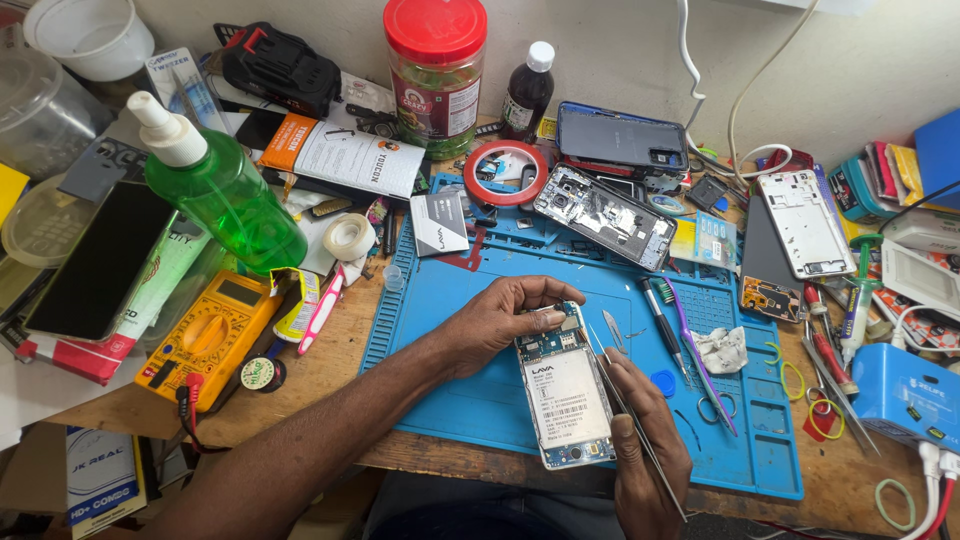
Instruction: The person disassembles a white smartphone on a cluttered workbench. They remove the back cover, disconnect ribbon cables using tweezers, and detach the battery from the motherboard. The person then uses a screwdriver to remove screws from the internal frame.
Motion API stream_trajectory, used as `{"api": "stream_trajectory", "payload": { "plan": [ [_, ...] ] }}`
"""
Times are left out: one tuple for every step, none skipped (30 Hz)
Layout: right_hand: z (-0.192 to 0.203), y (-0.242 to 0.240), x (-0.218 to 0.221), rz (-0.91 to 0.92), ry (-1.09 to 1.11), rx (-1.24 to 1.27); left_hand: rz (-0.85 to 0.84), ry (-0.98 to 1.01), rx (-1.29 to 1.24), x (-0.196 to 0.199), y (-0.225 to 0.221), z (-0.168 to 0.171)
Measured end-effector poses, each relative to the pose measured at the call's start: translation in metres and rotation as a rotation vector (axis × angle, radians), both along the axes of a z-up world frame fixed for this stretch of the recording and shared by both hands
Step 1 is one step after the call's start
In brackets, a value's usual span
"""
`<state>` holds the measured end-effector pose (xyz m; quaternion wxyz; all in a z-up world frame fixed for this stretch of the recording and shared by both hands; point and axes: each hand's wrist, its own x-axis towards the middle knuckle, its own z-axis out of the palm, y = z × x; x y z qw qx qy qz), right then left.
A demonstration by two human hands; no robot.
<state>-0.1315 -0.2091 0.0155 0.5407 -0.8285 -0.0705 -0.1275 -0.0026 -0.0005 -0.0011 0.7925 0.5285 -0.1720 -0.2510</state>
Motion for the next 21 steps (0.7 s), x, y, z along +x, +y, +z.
{"api": "stream_trajectory", "payload": {
  "plan": [
    [-0.001,0.000,0.000,0.000,-0.013,-0.013,-0.004,0.000,-0.007,0.000,0.000,0.000],
    [-0.001,0.001,0.000,0.000,-0.026,-0.026,-0.008,-0.001,-0.015,0.000,0.000,-0.001],
    [-0.002,0.001,0.000,0.000,-0.038,-0.040,-0.012,-0.001,-0.022,0.000,0.000,-0.001],
    [-0.002,0.000,-0.001,0.018,-0.059,-0.106,-0.011,-0.003,-0.017,0.000,0.000,-0.002],
    [-0.002,0.000,0.000,0.035,-0.080,-0.171,-0.011,-0.005,-0.011,0.000,0.000,-0.002],
    [-0.002,-0.001,0.000,0.053,-0.101,-0.237,-0.010,-0.007,-0.006,0.000,0.000,-0.002],
    [-0.001,-0.001,-0.001,0.053,-0.105,-0.259,-0.014,-0.004,-0.008,0.000,0.000,-0.002],
    [-0.001,-0.001,-0.001,0.052,-0.109,-0.280,-0.017,-0.001,-0.010,0.000,-0.001,-0.002],
    [0.000,-0.001,-0.001,0.051,-0.114,-0.301,-0.021,0.001,-0.012,0.000,-0.001,-0.002],
    [0.001,0.000,-0.001,0.036,-0.091,-0.236,-0.024,0.002,-0.016,0.000,-0.002,-0.002],
    [0.001,0.001,-0.002,0.021,-0.069,-0.170,-0.027,0.003,-0.020,-0.001,-0.002,-0.001],
    [0.002,0.003,-0.002,0.006,-0.046,-0.105,-0.031,0.005,-0.024,-0.001,-0.002,0.000],
    [0.003,0.005,-0.003,0.003,-0.008,0.004,-0.030,0.012,-0.024,-0.002,-0.002,0.001],
    [0.004,0.007,-0.003,0.001,0.030,0.113,-0.028,0.019,-0.024,-0.002,-0.002,0.002],
    [0.004,0.009,-0.004,-0.002,0.069,0.222,-0.027,0.027,-0.024,-0.003,-0.002,0.002],
    [0.004,0.011,-0.005,-0.007,0.110,0.358,-0.024,0.024,-0.021,-0.003,-0.001,0.003],
    [0.003,0.013,-0.005,-0.014,0.149,0.494,-0.024,0.020,-0.017,-0.003,-0.001,0.004],
    [0.002,0.015,-0.005,-0.021,0.189,0.631,-0.023,0.016,-0.014,-0.003,-0.002,0.004],
    [0.001,0.016,-0.006,-0.018,0.180,0.685,-0.025,0.016,-0.017,-0.003,-0.002,0.004],
    [-0.001,0.017,-0.006,-0.016,0.171,0.739,-0.027,0.015,-0.019,-0.003,-0.002,0.004],
    [-0.002,0.018,-0.007,-0.013,0.161,0.793,-0.029,0.014,-0.022,-0.003,-0.002,0.003]
  ]
}}
